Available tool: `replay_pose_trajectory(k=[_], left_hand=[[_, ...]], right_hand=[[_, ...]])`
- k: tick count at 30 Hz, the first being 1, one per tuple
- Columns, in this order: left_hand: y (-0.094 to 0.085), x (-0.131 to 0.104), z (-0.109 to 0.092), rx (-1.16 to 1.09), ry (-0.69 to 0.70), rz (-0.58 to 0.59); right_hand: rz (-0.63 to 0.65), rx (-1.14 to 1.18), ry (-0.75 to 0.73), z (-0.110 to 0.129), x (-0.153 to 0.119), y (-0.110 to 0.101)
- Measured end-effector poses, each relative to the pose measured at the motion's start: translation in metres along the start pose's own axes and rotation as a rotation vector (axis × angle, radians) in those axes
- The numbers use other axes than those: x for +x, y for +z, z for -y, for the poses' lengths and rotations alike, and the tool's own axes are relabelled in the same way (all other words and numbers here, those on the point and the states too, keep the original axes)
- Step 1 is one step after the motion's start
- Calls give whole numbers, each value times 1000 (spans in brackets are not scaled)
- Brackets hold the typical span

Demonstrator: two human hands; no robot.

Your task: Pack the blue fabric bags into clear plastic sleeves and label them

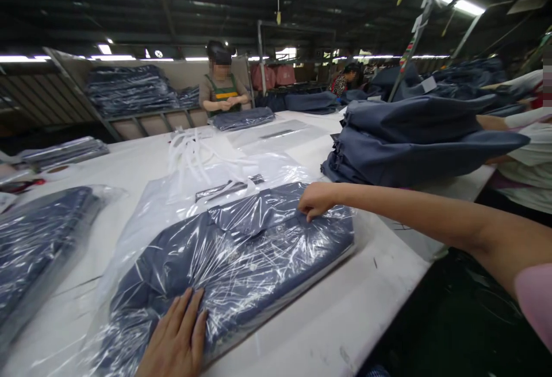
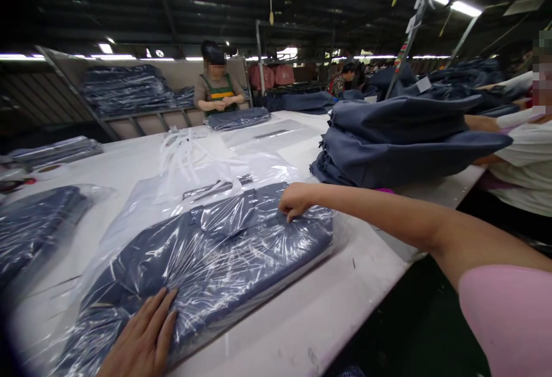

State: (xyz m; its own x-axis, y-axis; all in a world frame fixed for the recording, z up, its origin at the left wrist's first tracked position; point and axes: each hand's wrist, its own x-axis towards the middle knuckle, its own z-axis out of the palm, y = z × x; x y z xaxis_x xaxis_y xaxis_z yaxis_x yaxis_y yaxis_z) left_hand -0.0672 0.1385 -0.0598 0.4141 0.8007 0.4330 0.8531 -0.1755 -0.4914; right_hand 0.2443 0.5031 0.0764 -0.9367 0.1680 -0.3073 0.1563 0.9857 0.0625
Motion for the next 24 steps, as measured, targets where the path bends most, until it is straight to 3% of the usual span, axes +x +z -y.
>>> replay_pose_trajectory(k=[6,12,15,19,24], left_hand=[[1,0,5,4,35,-3],[-1,2,9,92,106,-15],[2,-1,8,104,83,3],[3,-1,5,106,34,33],[6,-2,7,42,15,14]], right_hand=[[-87,-2,138,-13,13,12],[-291,523,348,-43,10,37],[-468,582,461,-47,-5,52],[-800,617,705,-40,-60,68],[-1070,625,987,-14,-187,96]])
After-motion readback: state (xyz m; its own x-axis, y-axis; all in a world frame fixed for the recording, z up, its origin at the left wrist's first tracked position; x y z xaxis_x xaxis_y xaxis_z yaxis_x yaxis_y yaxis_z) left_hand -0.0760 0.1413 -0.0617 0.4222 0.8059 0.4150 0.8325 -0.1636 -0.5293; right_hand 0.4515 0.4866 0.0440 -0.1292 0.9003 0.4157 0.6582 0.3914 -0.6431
